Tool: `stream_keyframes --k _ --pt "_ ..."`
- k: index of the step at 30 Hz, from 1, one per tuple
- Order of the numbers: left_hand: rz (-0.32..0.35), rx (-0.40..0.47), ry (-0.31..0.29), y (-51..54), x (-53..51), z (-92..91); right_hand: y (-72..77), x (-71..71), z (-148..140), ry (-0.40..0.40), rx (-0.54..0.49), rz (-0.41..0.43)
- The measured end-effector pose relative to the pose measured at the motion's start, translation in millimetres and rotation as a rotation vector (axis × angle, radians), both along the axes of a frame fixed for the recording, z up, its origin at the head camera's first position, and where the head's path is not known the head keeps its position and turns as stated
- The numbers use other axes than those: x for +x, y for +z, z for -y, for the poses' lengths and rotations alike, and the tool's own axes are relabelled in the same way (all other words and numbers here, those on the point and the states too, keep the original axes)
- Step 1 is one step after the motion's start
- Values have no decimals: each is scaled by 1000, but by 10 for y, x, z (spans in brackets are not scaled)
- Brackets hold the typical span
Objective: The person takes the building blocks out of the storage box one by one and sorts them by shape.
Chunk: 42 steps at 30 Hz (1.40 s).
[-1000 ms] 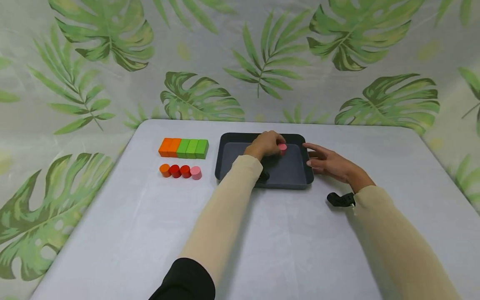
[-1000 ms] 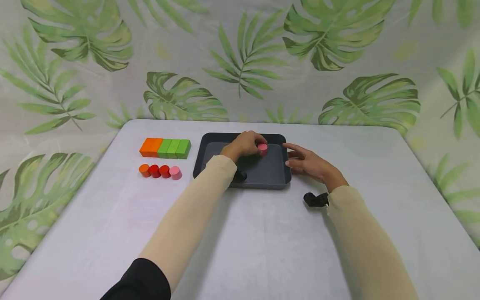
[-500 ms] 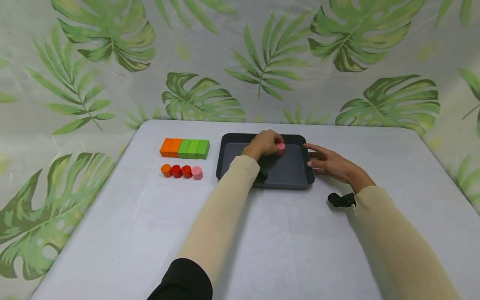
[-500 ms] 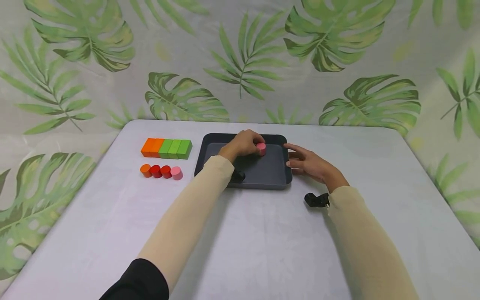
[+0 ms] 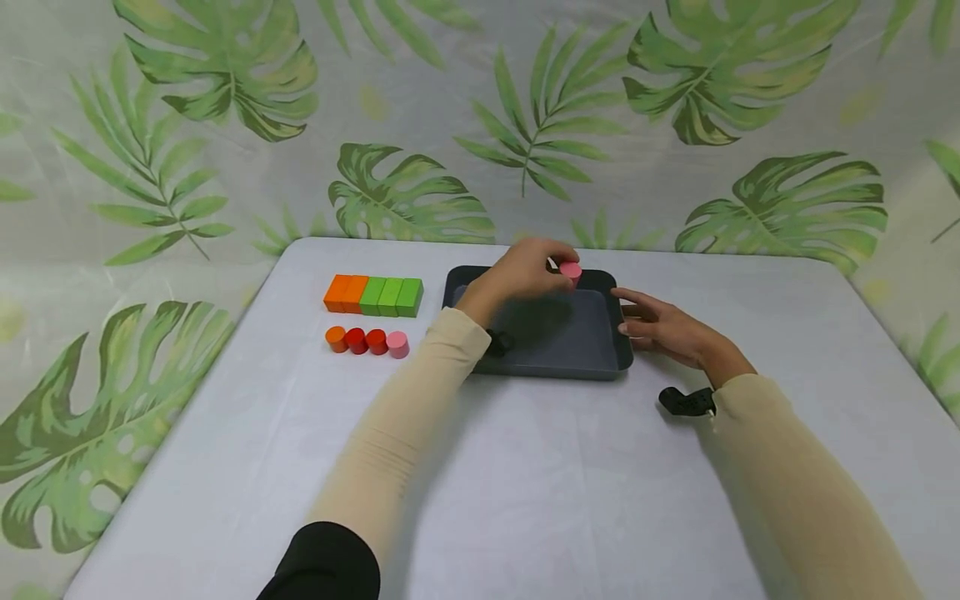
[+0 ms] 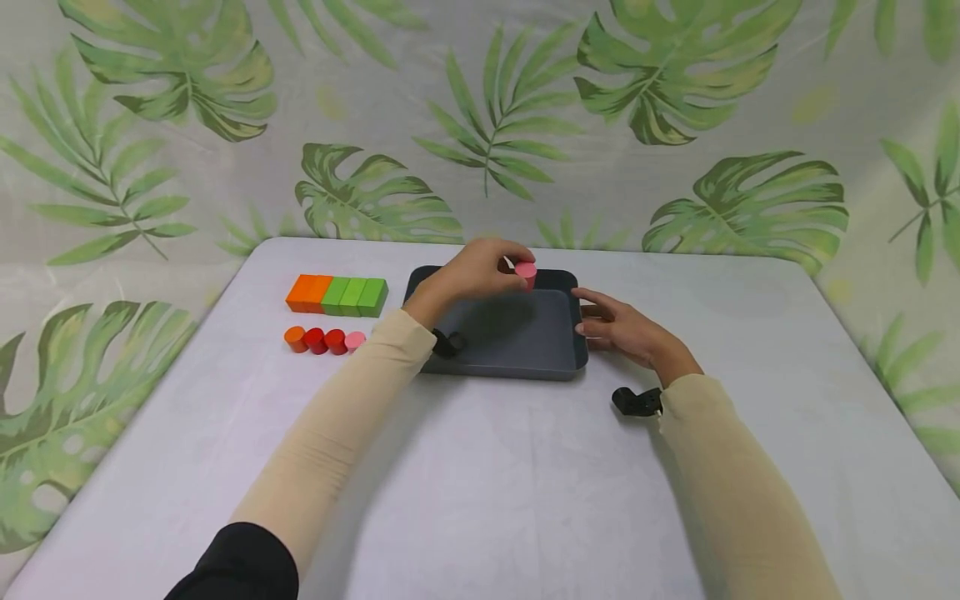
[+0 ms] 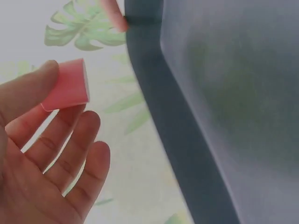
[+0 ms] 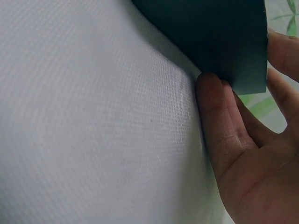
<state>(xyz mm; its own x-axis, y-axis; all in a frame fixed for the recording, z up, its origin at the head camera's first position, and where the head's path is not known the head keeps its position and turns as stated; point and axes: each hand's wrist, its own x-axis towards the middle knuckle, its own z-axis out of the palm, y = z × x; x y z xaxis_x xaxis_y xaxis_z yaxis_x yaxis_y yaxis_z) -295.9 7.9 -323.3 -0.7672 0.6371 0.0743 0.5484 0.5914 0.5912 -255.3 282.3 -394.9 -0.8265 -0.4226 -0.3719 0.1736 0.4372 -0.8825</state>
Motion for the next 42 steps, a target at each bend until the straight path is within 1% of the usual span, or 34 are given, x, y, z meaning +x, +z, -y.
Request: stream_keyframes --k 4,9,13,17,21,25,28,30,34,38,42 --pt "12 61 -20 77 85 249 -18 -3 -1 -2 5 -3" --pt "18 130 -12 142 226 633 -35 -10 -5 -1 12 -9" --pt "9 139 33 181 378 970 -33 -6 -11 3 11 -17" --pt "-22 125 96 205 507 1270 -17 1 -18 6 8 -19" --pt "-40 127 137 223 591 1507 -11 -4 -23 5 5 -15" --pt "-33 138 176 227 650 1704 -13 -9 -20 12 2 -16" --pt "-27 121 215 209 694 1849 -21 -6 -19 13 -3 -19" --pt "-26 100 237 176 717 1951 -28 2 -21 11 -2 -16" --pt "-10 75 297 73 772 2182 -40 19 -15 15 9 -15" --pt "18 63 374 -25 841 2458 -40 10 -4 16 11 -19" --pt "14 25 454 -105 901 2725 -27 -14 -20 10 19 -23"
